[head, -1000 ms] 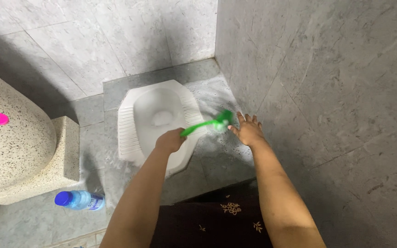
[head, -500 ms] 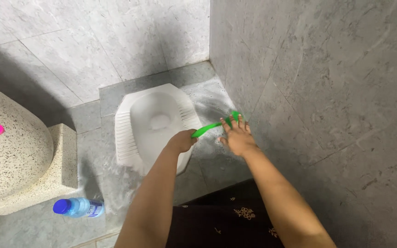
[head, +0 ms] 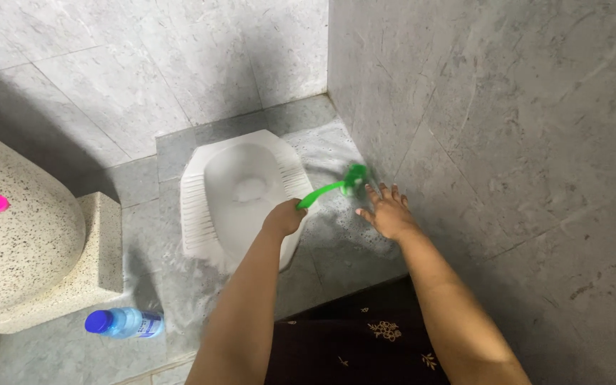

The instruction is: Scrubbing a squat toilet with a green brush and soapy water.

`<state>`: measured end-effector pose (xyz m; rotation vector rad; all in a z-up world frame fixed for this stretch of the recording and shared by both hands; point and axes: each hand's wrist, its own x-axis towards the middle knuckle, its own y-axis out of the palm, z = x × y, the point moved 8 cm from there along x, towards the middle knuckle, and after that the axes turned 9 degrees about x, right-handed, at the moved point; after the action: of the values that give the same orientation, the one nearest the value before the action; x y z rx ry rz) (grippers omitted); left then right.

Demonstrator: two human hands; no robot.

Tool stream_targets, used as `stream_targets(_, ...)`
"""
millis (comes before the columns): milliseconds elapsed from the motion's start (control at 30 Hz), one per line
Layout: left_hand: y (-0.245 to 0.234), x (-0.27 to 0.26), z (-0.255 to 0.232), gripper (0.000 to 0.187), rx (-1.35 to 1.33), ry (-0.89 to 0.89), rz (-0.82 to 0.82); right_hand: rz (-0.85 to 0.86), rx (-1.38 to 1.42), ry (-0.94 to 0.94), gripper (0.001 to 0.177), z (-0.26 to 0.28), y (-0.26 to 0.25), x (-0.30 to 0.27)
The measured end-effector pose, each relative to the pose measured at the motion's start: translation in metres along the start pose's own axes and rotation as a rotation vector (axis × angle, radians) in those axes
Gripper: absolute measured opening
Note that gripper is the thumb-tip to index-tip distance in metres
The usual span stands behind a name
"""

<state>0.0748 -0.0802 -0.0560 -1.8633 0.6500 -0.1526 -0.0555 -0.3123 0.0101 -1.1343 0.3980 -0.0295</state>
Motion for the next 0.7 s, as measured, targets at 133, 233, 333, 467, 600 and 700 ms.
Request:
stream_targets(133, -0.033, -0.032, 0.003, 0.030, 0.095, -0.237, -0.053, 0.002, -0.040, -0.044, 0.085, 0.002, 0.013, 0.010)
stream_targets(233, -0.042, -0.042, 0.026, 0.031, 0.072, -0.396, -0.134, 0.002, -0.054, -0.063, 0.083, 0.009, 0.013, 0.009)
stream_targets(333, -0.038, -0.036, 0.028, 0.030, 0.041, -0.361, -0.232, 0.026, -0.042, -0.065, 0.082, 0.013, 0.015, 0.013)
stream_targets(467, -0.028, -0.041, -0.003, 0.032, 0.027, -0.260, -0.116, 0.019, 0.002, -0.108, 0.083, 0.031, 0.019, 0.017)
stream_targets(600, -0.017, -0.044, -0.014, 0.034, 0.010, -0.208, -0.214, 0.031, 0.295, -0.259, 0.081, 0.057, 0.046, 0.026)
stream_targets(700, 0.011, -0.035, -0.003, 0.042, -0.129, -0.230, -0.108, 0.115, 0.590, -0.234, 0.073, 0.085, 0.061, 0.017)
